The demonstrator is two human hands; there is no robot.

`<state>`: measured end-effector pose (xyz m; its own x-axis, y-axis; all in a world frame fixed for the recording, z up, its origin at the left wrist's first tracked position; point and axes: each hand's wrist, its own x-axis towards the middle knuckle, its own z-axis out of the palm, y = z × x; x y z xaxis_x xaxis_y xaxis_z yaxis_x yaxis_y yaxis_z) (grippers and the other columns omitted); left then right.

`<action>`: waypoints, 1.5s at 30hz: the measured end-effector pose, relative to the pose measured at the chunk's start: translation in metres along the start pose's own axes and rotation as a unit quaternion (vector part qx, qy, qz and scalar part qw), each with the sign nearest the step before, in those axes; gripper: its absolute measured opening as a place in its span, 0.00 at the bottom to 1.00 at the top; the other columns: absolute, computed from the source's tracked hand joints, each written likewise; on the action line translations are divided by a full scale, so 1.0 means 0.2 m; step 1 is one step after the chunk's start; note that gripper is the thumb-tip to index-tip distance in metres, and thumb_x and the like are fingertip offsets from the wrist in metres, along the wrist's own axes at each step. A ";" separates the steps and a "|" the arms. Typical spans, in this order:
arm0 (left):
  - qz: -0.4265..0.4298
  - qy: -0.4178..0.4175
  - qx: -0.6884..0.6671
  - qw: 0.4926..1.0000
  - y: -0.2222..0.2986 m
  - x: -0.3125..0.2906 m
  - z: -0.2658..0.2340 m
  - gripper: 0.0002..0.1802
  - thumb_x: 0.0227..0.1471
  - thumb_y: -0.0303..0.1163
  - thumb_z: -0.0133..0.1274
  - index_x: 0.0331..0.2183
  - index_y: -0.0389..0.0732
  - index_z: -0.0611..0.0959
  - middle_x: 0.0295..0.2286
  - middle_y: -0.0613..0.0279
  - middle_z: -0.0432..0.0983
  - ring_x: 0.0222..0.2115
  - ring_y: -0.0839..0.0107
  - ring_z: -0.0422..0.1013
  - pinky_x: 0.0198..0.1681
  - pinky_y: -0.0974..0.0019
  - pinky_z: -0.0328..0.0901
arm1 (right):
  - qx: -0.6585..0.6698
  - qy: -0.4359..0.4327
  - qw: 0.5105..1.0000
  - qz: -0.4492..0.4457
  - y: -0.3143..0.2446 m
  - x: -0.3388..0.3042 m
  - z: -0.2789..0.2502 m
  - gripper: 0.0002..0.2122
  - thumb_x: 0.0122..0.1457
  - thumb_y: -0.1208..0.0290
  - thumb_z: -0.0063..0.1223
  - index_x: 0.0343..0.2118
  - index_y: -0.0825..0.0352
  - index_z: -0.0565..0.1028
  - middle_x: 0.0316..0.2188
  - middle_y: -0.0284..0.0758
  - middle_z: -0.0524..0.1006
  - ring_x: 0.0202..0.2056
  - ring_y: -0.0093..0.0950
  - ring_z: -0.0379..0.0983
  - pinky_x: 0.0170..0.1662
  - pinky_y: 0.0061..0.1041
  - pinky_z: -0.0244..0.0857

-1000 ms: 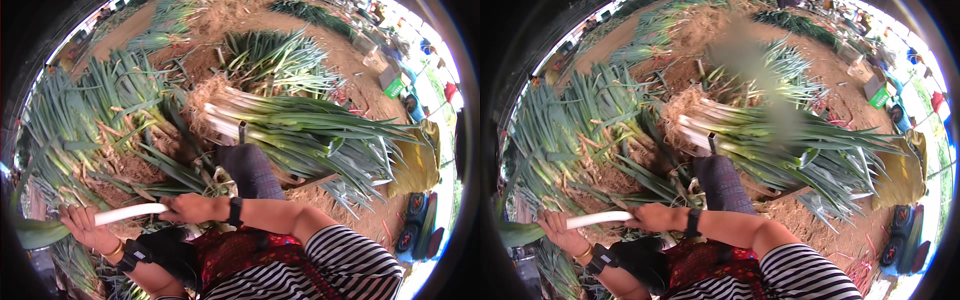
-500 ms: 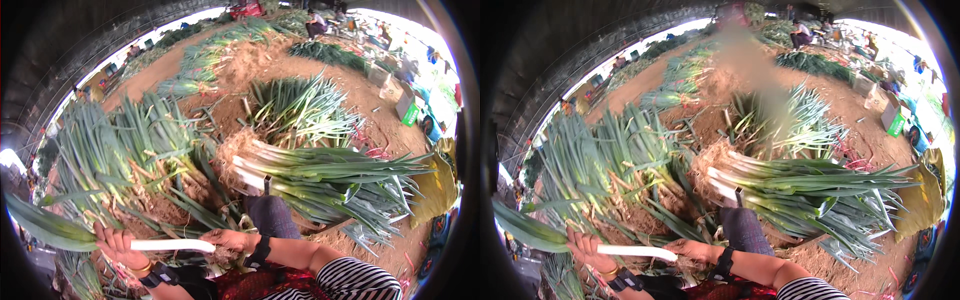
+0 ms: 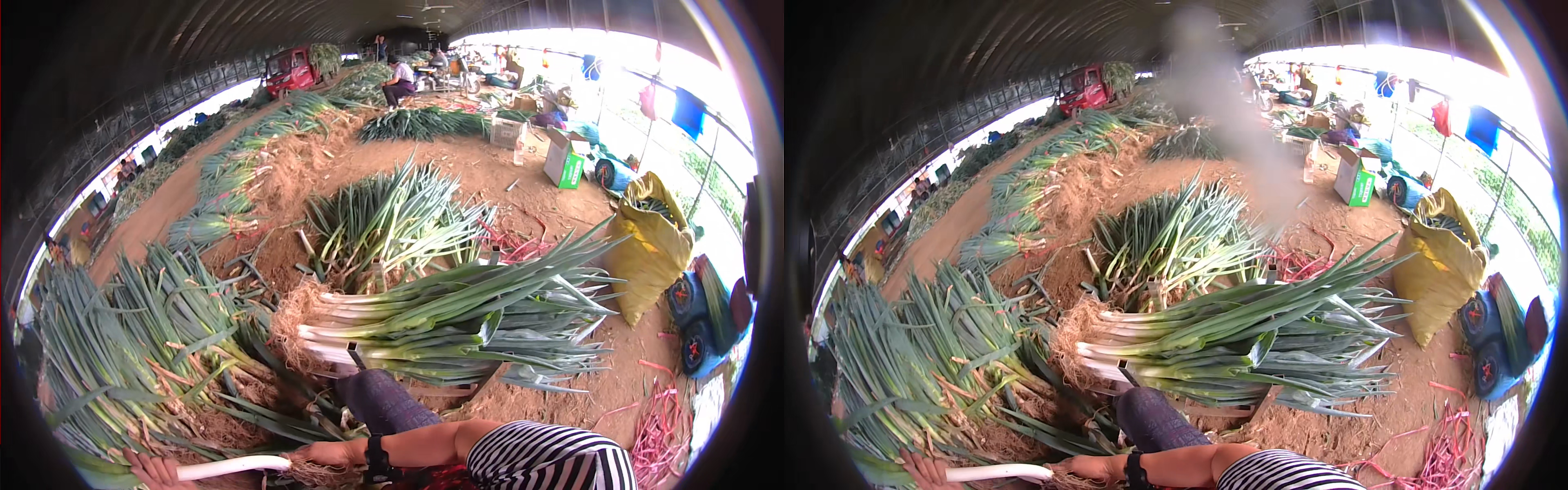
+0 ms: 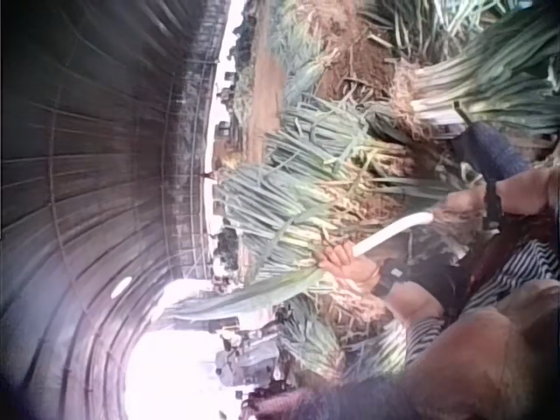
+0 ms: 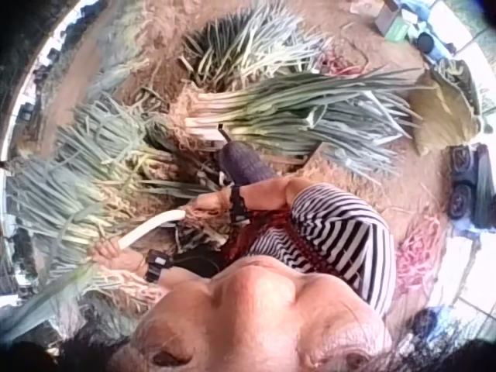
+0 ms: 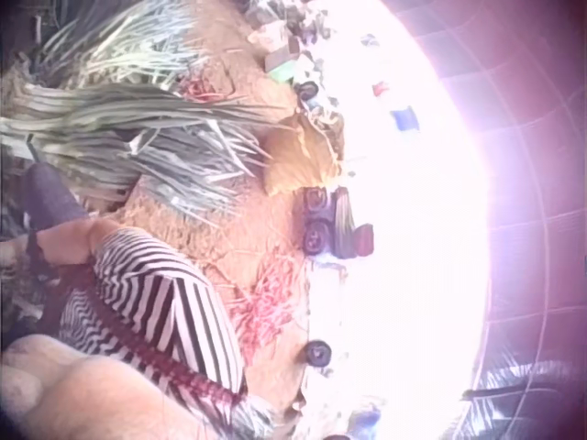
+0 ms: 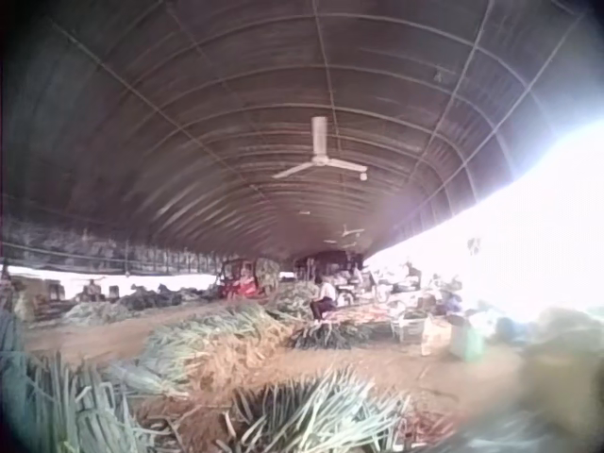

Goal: The person pulls a leek from a pile, peels away the outer layers by hand, and wipes the white stalk. They then place the leek onto a separate stack and repeat the process with another leek.

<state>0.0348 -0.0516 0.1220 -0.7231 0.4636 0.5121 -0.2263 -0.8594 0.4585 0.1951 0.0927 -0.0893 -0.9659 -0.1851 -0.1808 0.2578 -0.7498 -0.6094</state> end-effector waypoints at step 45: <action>-0.061 0.030 0.574 0.816 -0.27 0.44 0.05 0.16 0.50 0.35 0.53 0.37 0.37 0.69 0.16 0.71 0.59 0.12 0.83 0.53 0.14 0.76 0.48 | -0.812 0.241 0.362 -0.389 -0.76 -0.62 0.66 0.17 0.49 0.61 0.52 0.40 0.65 0.70 0.34 0.37 0.69 0.39 0.34 0.67 0.40 0.32 0.61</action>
<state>-0.0089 0.0381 0.1496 -0.7792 0.4896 0.3914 0.4364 -0.0245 0.8994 0.2730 0.1455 0.1278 -0.7449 0.1069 0.6586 -0.0357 0.9793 -0.1994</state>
